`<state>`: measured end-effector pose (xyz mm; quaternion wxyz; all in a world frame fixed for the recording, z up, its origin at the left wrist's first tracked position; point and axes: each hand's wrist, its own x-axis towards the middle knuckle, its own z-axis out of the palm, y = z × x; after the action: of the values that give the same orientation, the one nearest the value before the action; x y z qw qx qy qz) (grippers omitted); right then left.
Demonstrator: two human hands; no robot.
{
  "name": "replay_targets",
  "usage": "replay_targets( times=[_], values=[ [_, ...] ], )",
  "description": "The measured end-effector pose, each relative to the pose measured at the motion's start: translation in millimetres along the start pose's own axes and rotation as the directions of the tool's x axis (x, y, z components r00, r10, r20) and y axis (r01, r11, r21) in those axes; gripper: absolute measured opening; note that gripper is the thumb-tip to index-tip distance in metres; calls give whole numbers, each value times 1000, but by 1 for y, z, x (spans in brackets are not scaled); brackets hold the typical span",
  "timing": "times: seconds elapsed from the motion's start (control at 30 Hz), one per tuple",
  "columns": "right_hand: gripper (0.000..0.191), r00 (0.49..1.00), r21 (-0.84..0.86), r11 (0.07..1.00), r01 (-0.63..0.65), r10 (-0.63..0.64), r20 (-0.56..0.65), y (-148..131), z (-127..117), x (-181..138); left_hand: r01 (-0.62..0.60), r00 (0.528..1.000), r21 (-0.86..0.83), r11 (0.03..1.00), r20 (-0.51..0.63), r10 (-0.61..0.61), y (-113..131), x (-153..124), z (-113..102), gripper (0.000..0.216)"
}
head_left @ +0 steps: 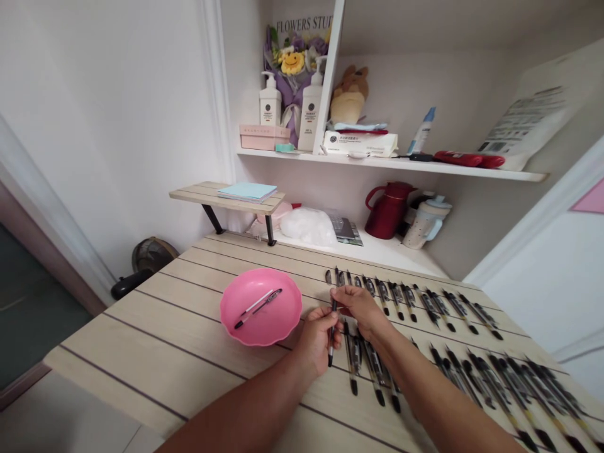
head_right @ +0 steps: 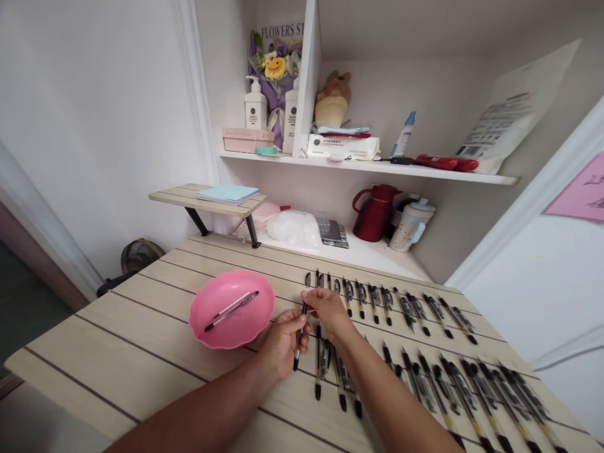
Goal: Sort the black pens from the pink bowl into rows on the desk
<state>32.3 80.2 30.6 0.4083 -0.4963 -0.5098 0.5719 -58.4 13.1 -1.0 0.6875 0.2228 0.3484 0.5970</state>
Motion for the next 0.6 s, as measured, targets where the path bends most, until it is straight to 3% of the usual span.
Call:
replay_targets(
  times=[0.2, 0.4, 0.6],
  values=[
    [24, 997, 65, 997, -31, 26, 79, -3, -1, -4, 56, 997, -4, 998, 49, -56, 0, 0, -2, 27],
    [30, 985, 59, 989, -134, 126, 120, -5, 0, -11, 13, 999, 0, 1000, 48, -13, -2, 0, -2, 28],
    [27, 992, 125, 989, -82, 70, 103, -2, 0, -11, 44, 998, -3, 999, 48, -44, -3, 2, -4, 29]
  ],
)
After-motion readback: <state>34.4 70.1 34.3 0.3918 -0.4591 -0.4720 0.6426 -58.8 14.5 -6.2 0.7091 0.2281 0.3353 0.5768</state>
